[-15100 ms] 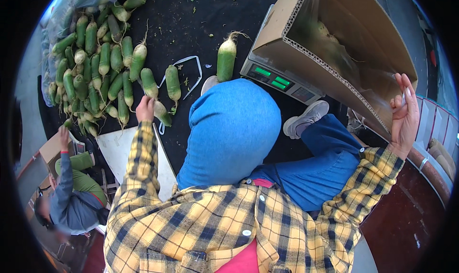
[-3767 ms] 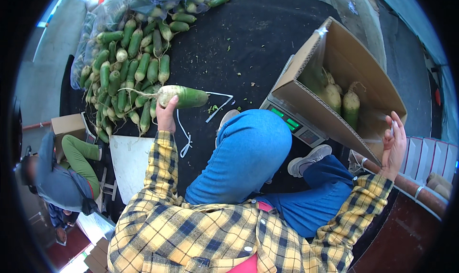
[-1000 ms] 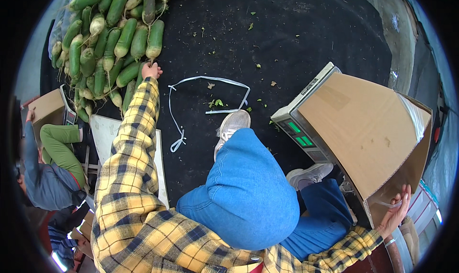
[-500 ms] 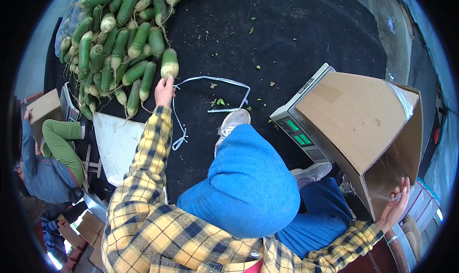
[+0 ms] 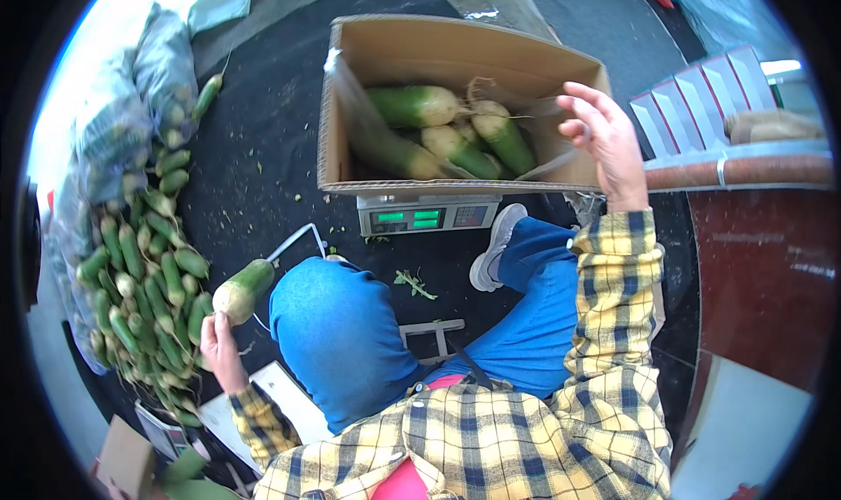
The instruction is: Packing radishes into a plastic-lined cardboard box and weighing it on a scale.
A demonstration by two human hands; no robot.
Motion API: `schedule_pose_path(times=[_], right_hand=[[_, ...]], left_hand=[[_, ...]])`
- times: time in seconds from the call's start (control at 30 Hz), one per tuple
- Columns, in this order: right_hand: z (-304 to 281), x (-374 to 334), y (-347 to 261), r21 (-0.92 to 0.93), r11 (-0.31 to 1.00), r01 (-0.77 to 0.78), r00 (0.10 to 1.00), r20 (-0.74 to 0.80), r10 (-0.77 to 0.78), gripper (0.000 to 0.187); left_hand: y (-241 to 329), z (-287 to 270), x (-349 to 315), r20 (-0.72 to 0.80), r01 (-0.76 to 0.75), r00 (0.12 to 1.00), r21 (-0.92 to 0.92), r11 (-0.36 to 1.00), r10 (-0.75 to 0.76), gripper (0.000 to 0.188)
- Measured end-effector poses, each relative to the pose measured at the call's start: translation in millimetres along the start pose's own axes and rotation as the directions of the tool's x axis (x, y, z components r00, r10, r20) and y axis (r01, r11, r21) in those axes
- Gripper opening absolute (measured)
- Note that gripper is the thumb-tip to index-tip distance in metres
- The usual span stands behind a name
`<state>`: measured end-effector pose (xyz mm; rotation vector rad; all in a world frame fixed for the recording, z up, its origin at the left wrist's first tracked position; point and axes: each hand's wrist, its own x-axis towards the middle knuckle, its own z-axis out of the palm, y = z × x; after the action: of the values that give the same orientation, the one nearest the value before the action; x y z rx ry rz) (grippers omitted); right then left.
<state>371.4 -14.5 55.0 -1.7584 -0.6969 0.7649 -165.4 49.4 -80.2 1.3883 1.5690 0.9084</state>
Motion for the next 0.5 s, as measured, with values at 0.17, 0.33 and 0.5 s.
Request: schedule_pose_path(times=[0.17, 0.33, 0.5], right_hand=[[-13.5, -0.8, 15.8, 0.076, 0.997, 0.021, 1.0, -0.018, -0.02, 0.033], [-4.9, 2.6, 20.3, 0.243, 0.97, 0.016, 1.0, 0.011, -0.019, 0.031], [-29.4, 5.4, 42.6, 0.321, 0.947, 0.005, 0.999, -0.041, 0.009, 0.03]], left_hand=[[139.6, 1.9, -3.9, 0.024, -0.197, 0.977, -0.298, 0.934, 0.214, 0.01], [241.8, 46.3, 35.3, 0.095, -0.79, 0.594, 0.256, 0.557, 0.799, 0.025], [295.1, 223.7, 48.6, 0.685, -0.504, 0.539, -0.205, 0.839, 0.491, 0.029]])
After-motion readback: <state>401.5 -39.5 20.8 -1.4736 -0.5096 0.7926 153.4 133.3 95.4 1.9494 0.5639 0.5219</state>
